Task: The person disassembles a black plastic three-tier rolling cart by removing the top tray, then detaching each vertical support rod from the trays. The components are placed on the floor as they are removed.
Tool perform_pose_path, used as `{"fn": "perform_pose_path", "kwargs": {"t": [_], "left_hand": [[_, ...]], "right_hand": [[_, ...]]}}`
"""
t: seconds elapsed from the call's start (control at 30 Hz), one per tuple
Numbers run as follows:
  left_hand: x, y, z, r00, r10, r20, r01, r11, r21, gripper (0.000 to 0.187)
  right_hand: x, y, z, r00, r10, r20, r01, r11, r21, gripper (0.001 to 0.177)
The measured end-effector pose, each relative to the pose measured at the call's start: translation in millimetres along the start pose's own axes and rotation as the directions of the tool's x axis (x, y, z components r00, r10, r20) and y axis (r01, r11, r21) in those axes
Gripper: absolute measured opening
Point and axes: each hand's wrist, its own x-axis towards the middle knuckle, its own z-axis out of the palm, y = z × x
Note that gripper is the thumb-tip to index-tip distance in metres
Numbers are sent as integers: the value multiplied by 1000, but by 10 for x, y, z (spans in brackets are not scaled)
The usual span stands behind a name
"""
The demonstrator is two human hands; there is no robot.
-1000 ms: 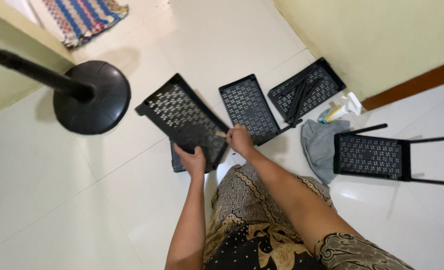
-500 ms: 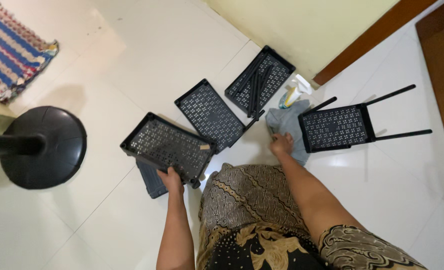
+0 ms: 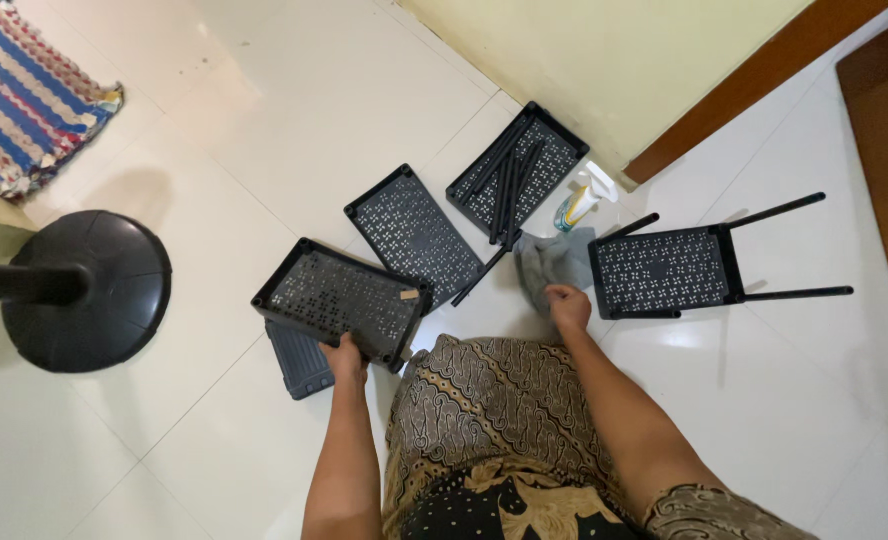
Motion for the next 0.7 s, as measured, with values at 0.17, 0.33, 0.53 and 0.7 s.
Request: {"fn": "perform_pose_path", "kwargs": {"t": [0.17,0.33,0.53,0.7], "left_hand": [[-69,52,8,965,231,-124,-176,921,347,85],[-581,181,383,842,499,-206,-293,743,601,88],[-1539,150,1213,568,766,301,-778,380,501,73],[-2289,-134,1864,563,468,681,-803,504,318,60]], "right_hand": [[-88,-69,-20,884,-272,-379,367,907,206,20],[-425,-32,-237,941,-50,-335,242,790,563,22],[-729,109,-748,912,-149,-382,385,631,673,20],[-833,354,-999,977,37,-208,122,706,698,33]]}}
